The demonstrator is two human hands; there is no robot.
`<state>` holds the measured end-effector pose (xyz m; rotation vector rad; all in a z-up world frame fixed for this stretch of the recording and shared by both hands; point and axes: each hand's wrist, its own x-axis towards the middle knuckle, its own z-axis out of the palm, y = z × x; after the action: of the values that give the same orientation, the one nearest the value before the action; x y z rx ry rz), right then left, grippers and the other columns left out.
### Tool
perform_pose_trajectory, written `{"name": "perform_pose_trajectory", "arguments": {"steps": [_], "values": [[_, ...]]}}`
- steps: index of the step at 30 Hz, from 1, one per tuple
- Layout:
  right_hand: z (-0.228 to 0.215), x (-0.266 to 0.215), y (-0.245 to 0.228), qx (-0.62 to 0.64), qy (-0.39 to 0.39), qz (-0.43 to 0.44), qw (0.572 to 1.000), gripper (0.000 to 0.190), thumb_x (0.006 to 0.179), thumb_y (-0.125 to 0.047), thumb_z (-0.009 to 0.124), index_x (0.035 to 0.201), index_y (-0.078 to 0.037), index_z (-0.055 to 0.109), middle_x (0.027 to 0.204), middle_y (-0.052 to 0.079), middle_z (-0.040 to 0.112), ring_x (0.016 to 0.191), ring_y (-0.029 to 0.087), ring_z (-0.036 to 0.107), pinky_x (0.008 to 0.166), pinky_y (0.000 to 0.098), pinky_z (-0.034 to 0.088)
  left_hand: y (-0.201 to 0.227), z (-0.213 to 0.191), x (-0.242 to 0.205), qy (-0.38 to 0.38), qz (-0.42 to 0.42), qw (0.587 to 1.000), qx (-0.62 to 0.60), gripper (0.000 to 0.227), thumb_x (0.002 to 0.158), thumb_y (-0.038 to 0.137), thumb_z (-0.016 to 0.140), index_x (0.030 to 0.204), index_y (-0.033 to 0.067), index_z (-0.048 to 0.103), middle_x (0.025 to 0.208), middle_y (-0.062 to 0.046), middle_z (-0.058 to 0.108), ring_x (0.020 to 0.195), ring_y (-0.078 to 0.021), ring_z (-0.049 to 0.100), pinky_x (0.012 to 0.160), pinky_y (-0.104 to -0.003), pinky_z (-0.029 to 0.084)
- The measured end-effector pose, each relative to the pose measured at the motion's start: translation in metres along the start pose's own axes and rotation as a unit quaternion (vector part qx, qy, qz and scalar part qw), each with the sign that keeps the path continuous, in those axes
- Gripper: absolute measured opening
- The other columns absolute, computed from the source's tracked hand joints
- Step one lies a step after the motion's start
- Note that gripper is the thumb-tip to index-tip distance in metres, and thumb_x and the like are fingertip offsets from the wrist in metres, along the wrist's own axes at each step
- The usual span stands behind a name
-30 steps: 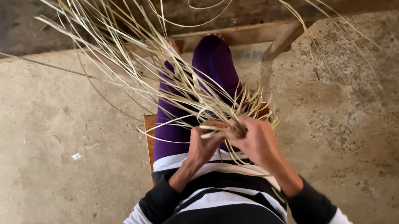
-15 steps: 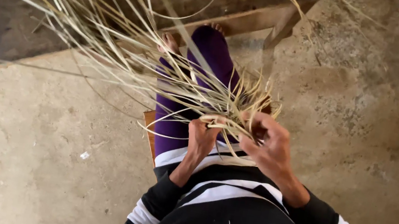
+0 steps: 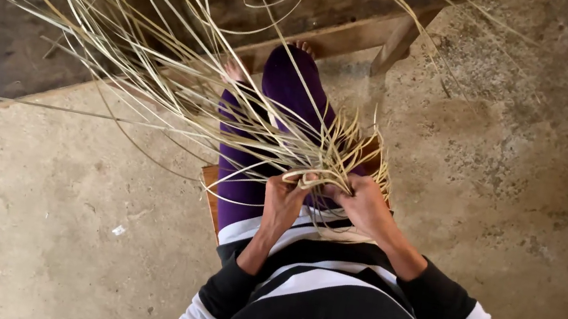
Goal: Weaving dried straw strands together using hands and a wooden block to flatten the weave.
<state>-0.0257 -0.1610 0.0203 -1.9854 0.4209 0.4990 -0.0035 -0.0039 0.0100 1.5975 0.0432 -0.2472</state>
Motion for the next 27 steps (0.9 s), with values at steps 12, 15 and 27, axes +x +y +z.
{"name": "perform_pose_trajectory", "arguments": {"steps": [12, 15, 27], "values": [[-0.026, 0.02, -0.052, -0.096, -0.117, -0.142, 0.978, 0.014, 0.086, -0.015, 0.061, 0.078, -0.003, 0.061, 0.064, 0.01, 0.059, 0.056, 0.022, 0.057, 0.059, 0.0333, 0.048, -0.011, 0.015, 0.004, 0.023, 0.062, 0.992, 0.105, 0.016, 0.074, 0.012, 0.069, 0.063, 0.0032, 0.062, 0.053, -0.016, 0.058, 0.051, -0.0248, 0.053, 0.054, -0.032, 0.044], [-0.028, 0.036, -0.067, -0.073, -0.145, -0.194, 0.968, 0.029, 0.091, -0.019, 0.056, 0.066, -0.006, 0.055, 0.052, 0.006, 0.05, 0.042, 0.017, 0.046, 0.049, 0.0321, 0.043, -0.016, 0.005, 0.004, -0.006, 0.158, 0.972, 0.171, 0.012, 0.083, 0.013, 0.062, 0.072, 0.0076, 0.063, 0.062, -0.013, 0.06, 0.06, -0.0342, 0.059, 0.059, -0.035, 0.046], [-0.021, 0.032, -0.079, -0.023, -0.198, -0.115, 0.973, 0.026, 0.09, -0.018, 0.059, 0.069, -0.002, 0.061, 0.063, 0.012, 0.06, 0.051, 0.022, 0.054, 0.055, 0.0404, 0.046, -0.04, 0.006, 0.007, -0.024, 0.07, 0.991, 0.108, 0.025, 0.083, 0.016, 0.059, 0.061, 0.0052, 0.055, 0.05, -0.008, 0.053, 0.047, -0.0161, 0.045, 0.056, -0.032, 0.039]]}}
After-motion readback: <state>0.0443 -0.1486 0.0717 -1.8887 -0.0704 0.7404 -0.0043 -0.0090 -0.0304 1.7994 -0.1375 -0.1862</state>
